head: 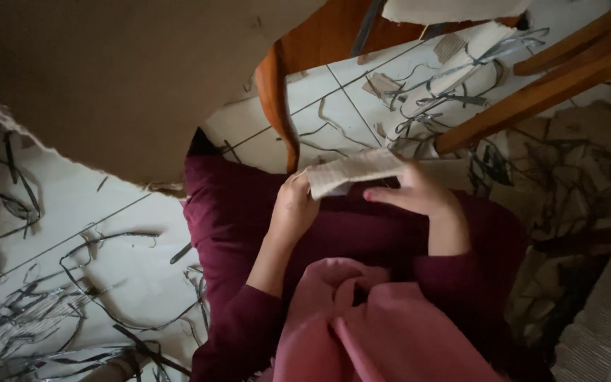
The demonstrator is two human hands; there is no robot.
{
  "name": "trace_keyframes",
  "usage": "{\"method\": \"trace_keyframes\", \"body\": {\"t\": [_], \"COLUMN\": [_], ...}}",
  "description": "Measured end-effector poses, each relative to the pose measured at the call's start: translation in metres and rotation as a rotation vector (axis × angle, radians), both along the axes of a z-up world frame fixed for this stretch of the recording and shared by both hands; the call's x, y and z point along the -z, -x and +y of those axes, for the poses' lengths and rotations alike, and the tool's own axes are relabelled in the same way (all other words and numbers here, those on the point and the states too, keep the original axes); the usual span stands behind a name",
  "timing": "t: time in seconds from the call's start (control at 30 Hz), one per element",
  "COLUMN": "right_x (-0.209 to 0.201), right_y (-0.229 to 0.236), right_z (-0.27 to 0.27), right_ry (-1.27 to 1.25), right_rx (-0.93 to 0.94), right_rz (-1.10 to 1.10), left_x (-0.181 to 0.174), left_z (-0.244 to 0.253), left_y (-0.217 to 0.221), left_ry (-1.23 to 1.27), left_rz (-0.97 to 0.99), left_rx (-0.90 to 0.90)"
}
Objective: Wrapping a wooden chair leg with cardboard strips and securing it with wire
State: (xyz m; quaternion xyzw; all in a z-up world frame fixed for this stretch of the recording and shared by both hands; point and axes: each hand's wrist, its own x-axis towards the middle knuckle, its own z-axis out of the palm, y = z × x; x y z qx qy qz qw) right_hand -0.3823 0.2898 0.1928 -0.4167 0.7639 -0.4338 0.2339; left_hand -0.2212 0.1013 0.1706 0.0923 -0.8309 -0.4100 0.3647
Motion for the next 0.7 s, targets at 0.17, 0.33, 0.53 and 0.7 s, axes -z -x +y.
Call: {"method": "trace_keyframes", "body": {"t": [0.17,0.33,0.53,0.7], "right_x": [-0.007,-0.033,-0.053,-0.081], "right_y": [0.012,-0.005,-0.021,-0.039], "right_z": [0.003,0.001,-0.033,-0.081], "right_ry": [0.432,0.562,0.575,0.575], "right_rx": [-0.020,0.085,0.287,0.351], "right_rz": [-0.080,-0.243,-0.128,0.015], "left_x": [0.021,0.023,-0.014,-0.050], "left_z": [-0.001,-0.001,-0.006,-0.018], "left_y": [0.010,0.007,-0.006,-0.004], "left_ry": [0.114,0.044,-0.173,-0.414], "left_rz": [-0.073,-0.107,-0.057,0.177], "left_rx": [-0.023,0.016,-0.032,-0.002]}}
